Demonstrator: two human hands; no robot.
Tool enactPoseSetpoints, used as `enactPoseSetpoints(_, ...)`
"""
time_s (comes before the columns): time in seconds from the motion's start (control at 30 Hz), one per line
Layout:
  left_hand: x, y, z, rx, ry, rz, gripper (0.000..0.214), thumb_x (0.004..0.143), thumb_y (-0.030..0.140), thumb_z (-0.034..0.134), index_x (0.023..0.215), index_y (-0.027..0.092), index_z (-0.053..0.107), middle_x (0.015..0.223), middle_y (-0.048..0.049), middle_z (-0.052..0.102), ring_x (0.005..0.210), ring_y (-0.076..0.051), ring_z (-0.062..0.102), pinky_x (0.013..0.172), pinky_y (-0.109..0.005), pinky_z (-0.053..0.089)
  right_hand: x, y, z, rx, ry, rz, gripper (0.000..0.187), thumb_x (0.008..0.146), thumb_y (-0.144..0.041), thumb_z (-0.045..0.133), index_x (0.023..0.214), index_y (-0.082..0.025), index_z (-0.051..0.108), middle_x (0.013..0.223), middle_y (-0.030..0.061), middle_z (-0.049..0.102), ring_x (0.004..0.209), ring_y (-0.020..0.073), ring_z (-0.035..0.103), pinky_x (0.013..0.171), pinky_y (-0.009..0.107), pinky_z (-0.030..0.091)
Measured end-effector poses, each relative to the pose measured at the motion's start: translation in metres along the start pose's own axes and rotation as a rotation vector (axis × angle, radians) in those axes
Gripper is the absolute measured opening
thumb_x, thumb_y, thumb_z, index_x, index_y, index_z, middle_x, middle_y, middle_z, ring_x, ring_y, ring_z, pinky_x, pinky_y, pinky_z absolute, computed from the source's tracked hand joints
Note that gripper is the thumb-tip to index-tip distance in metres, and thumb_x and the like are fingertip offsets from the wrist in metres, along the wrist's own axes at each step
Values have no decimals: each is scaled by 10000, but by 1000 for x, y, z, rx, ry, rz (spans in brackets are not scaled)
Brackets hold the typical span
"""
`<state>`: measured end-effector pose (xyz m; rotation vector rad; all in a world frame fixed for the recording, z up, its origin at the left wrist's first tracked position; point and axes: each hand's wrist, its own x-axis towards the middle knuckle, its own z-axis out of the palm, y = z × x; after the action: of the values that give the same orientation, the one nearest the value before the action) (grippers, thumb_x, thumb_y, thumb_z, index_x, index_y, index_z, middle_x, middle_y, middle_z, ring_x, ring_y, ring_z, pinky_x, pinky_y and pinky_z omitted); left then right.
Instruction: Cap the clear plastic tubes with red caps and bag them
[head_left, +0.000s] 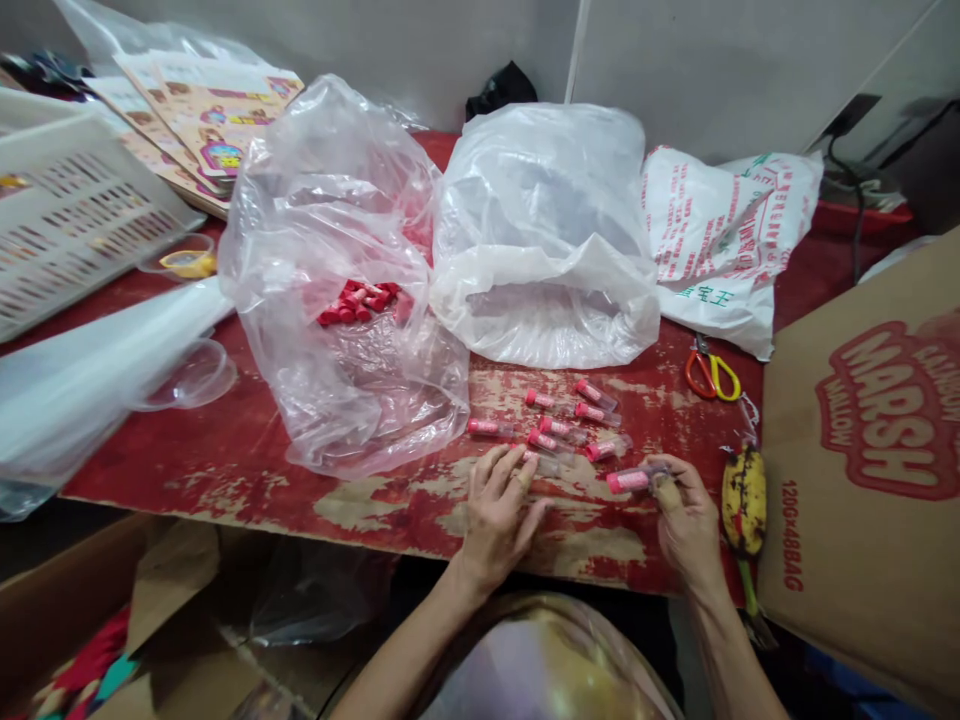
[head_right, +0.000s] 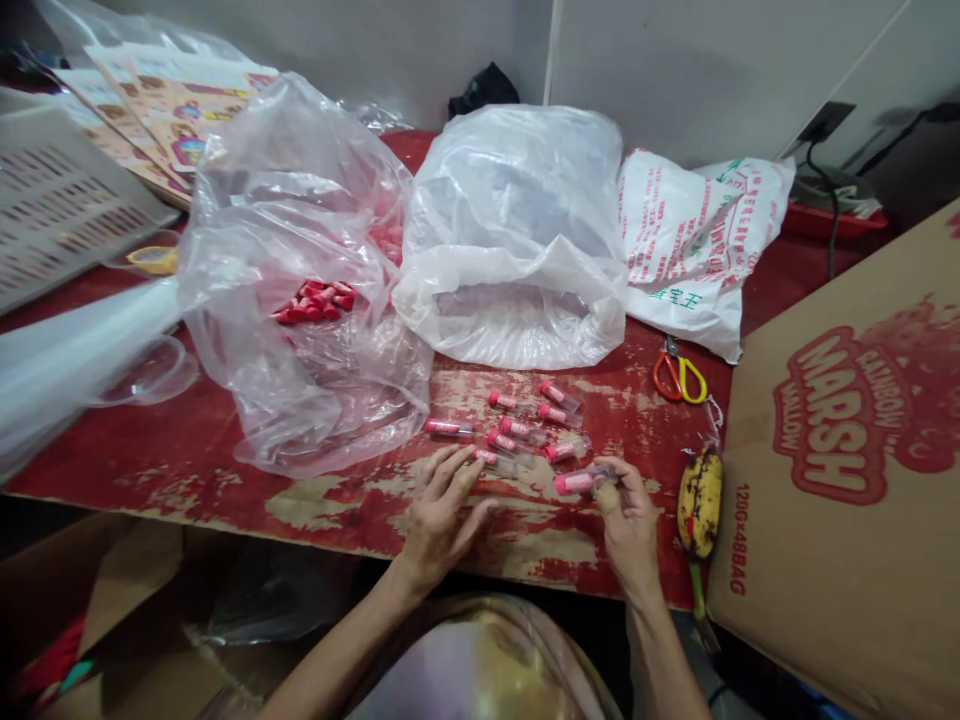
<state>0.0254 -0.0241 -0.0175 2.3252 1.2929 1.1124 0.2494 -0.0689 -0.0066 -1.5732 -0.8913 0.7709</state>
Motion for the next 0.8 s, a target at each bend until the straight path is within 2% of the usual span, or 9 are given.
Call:
enactPoseSetpoints(0.1,14,-5,18,205,-168,136,492,772,348,659,1220,170,562,1351,-178,508,1300,-363,385,1053,-574,288,-1,3,-7,-65,-15,56,336,771,-420,654,1010,-186,622,891,56,681,782,180,632,692,283,512)
enactPoseSetpoints(0.2,29,-15,41,306,-280,179,536,761,391,662,1243,188,546,1411,-186,445,1345,-375,325,1073,-640,191,-10,7,0,-41,-21,96,395,745,-432,675,1043,-181,611,885,62,694,789,190,645,707,295,513)
enactPoseSetpoints(0.27,39,-23,53,336,-268,181,485,795,351,628,1247,195,544,1398,-188,461,1345,-363,335,1073,-649,180,-14,11,7,3,3,112,394,745,-436,677,1037,-183,602,878,58,689,773,179,641,692,284,508)
enactPoseSetpoints(0.33,48,-29,58,328,-205,189,412,825,290,593,1222,186,562,1366,-192,494,1330,-354,366,1071,-647,191,-16,16,14,43,36,113,365,751,-436,675,1003,-183,604,866,50,677,744,163,625,666,266,496)
enactPoseSetpoints(0.43,53,-27,47,205,-52,170,335,838,252,575,1163,170,590,1281,-182,564,1278,-330,437,1069,-610,246,-13,22,20,117,46,106,349,764,-429,668,1005,-185,606,880,49,674,744,155,615,666,261,490)
enactPoseSetpoints(0.53,40,-11,23,-79,35,3,274,867,246,531,1121,169,597,1085,-136,646,1078,-250,579,959,-459,435,-11,23,27,200,22,97,354,776,-407,666,1048,-190,601,916,61,684,789,166,631,714,285,501)
enactPoseSetpoints(0.6,24,2,11,-319,-42,-186,237,889,254,493,1081,176,609,970,-97,660,917,-197,624,818,-354,507,-12,21,31,246,3,86,346,784,-386,666,1066,-197,598,929,62,687,801,170,639,728,296,508)
enactPoseSetpoints(0.7,4,15,3,-669,-190,-484,251,874,318,520,1053,177,626,871,-65,665,786,-172,638,685,-292,527,-15,16,39,262,-50,70,335,802,-357,652,1100,-216,592,950,52,687,787,161,643,711,286,519)
enactPoseSetpoints(0.8,-3,20,4,-925,-177,-726,243,801,346,615,959,167,657,779,-33,655,664,-149,628,612,-264,525,-22,11,47,207,-107,68,315,810,-339,641,1099,-220,601,954,47,692,793,157,652,704,265,530)
